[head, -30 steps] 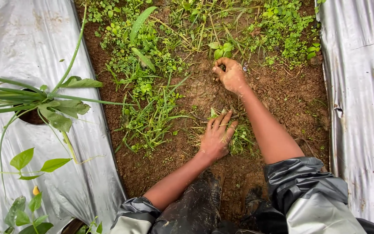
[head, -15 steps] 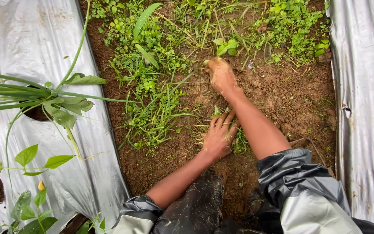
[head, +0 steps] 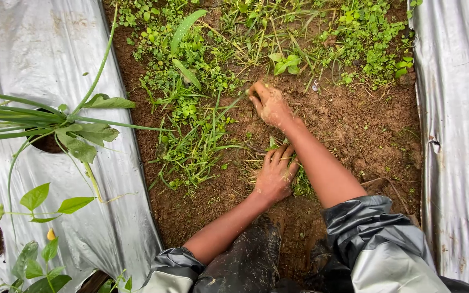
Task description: The person kneels on the ground and pulls weeds by hand from a garden bed covered with plastic mulch. They gather the removed weeds into a pile in their left hand while continuing to clear the area.
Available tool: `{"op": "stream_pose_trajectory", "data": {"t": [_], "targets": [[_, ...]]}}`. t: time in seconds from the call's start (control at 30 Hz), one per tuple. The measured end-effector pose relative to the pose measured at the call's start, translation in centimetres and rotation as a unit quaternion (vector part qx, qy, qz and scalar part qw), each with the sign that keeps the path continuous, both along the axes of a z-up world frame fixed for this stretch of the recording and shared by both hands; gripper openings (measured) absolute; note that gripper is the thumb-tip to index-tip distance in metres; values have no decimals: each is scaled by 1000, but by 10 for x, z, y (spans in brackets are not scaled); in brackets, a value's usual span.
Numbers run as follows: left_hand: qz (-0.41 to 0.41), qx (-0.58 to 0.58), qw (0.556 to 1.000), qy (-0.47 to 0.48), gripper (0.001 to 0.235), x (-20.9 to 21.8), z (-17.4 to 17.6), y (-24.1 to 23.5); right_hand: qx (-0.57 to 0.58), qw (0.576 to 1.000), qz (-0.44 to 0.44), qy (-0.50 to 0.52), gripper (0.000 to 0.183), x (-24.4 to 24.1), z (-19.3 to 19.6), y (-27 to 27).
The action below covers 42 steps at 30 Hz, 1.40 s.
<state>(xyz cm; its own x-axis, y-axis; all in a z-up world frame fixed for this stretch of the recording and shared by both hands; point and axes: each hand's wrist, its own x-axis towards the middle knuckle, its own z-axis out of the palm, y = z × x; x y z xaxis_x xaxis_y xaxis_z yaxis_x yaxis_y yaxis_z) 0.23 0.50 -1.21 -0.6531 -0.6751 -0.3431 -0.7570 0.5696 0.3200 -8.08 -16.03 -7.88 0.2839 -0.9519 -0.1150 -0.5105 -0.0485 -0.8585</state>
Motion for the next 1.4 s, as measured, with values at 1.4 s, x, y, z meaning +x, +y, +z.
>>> {"op": "stream_pose_trajectory", "data": {"t": [1.4], "targets": [[-4, -46, 999, 10, 91, 1, 11, 1, 203, 958, -39, 200, 14, -82, 74, 35]]}}
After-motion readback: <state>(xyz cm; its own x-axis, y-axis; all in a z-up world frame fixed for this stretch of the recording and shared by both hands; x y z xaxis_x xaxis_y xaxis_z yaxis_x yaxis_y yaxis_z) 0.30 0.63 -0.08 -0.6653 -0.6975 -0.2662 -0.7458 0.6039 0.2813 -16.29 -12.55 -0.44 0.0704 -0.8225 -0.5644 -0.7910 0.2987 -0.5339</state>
